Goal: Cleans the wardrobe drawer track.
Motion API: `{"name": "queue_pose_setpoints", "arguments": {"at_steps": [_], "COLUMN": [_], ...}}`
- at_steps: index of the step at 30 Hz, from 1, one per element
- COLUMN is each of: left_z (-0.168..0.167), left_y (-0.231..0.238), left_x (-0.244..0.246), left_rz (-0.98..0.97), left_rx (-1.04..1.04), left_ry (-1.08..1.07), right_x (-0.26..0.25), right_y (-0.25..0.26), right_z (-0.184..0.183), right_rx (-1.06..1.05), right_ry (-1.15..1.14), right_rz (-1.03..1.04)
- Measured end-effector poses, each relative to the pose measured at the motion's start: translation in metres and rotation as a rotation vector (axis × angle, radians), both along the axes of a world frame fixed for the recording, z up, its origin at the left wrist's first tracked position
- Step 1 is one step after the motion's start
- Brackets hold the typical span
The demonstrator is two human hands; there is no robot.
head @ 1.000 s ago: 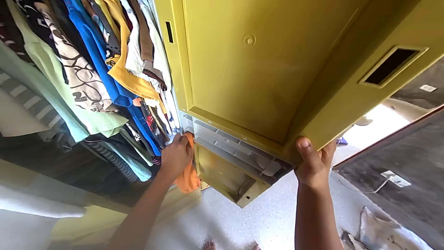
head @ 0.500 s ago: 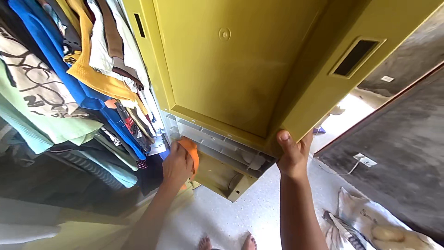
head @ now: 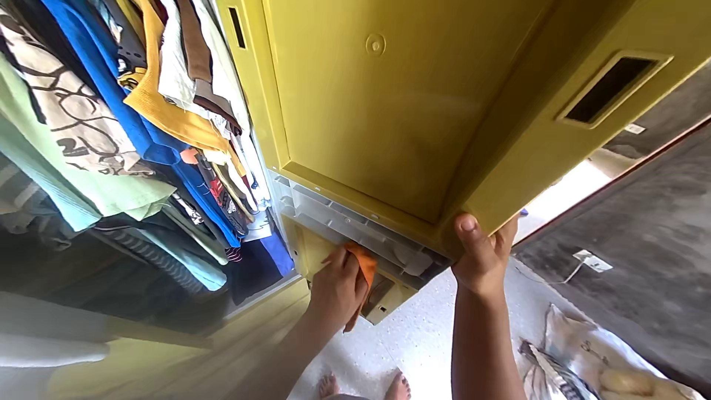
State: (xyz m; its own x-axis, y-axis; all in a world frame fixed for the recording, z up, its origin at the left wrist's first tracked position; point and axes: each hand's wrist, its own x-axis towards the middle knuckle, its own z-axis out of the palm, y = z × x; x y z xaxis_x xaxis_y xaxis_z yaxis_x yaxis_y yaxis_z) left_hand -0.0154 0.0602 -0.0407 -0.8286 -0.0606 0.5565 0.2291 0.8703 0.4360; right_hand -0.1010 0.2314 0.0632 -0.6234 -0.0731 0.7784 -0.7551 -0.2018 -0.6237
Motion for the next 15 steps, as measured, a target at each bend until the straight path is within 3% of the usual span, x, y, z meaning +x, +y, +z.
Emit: {"name": "queue_pose_setpoints", "arguments": {"at_steps": [8,15], "left_z": [-0.006,0.0], "left_y": [0.035,-0.01], "left_x": [0.008,-0.003], "left_rz": [-0.213,-0.109], "left_rx": [0.042,0.054], "left_ry": [0.05,-0.006], "right_x": [0.002,0.001], "right_y": [0.0,0.002], "right_z": [0.0,0.0], "right_rx": [0.012,0.026], "right_ry": [0.002,-0.007], "right_rz": [-0.013,-0.006]}}
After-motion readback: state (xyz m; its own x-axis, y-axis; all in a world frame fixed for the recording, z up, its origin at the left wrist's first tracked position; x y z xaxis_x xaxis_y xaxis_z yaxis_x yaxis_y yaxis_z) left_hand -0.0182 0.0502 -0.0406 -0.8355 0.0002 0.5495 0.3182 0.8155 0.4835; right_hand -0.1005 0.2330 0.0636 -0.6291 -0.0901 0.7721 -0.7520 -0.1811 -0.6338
